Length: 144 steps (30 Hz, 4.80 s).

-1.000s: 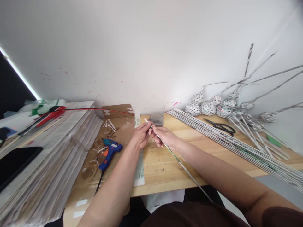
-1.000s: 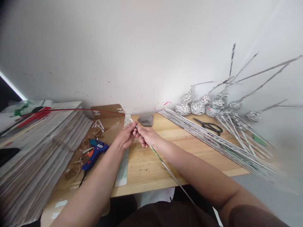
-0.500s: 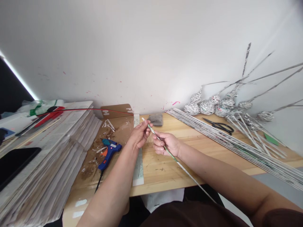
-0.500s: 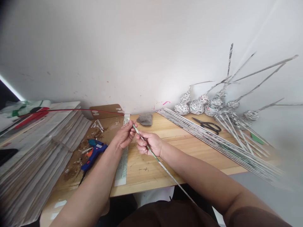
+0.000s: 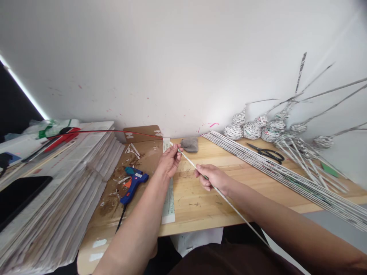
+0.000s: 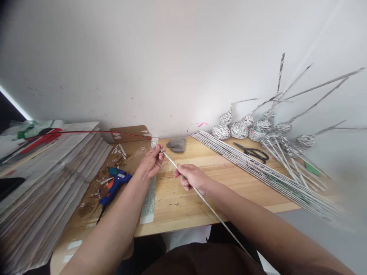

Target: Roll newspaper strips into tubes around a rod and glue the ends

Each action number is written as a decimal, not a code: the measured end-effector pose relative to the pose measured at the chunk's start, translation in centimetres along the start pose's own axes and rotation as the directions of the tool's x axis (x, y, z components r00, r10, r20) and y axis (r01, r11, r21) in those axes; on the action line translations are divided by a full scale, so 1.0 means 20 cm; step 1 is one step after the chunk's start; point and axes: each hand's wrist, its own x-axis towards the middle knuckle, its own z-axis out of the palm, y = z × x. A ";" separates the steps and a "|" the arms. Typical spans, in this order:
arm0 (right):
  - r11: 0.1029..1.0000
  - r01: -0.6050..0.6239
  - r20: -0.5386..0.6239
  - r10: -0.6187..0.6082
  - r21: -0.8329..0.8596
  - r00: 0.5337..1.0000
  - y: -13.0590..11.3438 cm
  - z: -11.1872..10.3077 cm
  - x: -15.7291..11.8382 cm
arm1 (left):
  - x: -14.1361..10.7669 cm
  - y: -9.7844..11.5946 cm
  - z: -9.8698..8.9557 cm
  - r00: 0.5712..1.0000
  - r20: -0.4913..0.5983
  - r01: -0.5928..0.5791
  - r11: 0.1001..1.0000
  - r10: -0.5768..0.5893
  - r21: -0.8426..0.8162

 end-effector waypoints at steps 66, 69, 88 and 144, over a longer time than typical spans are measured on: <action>0.907 -0.117 0.252 0.012 0.405 0.968 -0.01 0.03 0.08 | 0.01 0.01 0.00 0.998 -0.027 0.054 0.994 -0.057 -0.100; 0.954 -0.087 0.190 0.032 0.287 0.981 -0.02 0.03 0.09 | 0.01 0.01 0.00 0.997 -0.056 0.054 0.993 -0.060 -0.102; 0.937 -0.090 0.184 0.029 0.337 0.983 -0.06 0.08 0.24 | 0.02 -0.01 -0.02 0.998 -0.042 0.036 0.999 -0.035 0.015; 0.995 0.096 0.039 -0.095 -0.017 0.995 -0.11 0.07 0.24 | 0.03 0.01 -0.03 1.000 -0.026 0.004 0.999 -0.003 0.051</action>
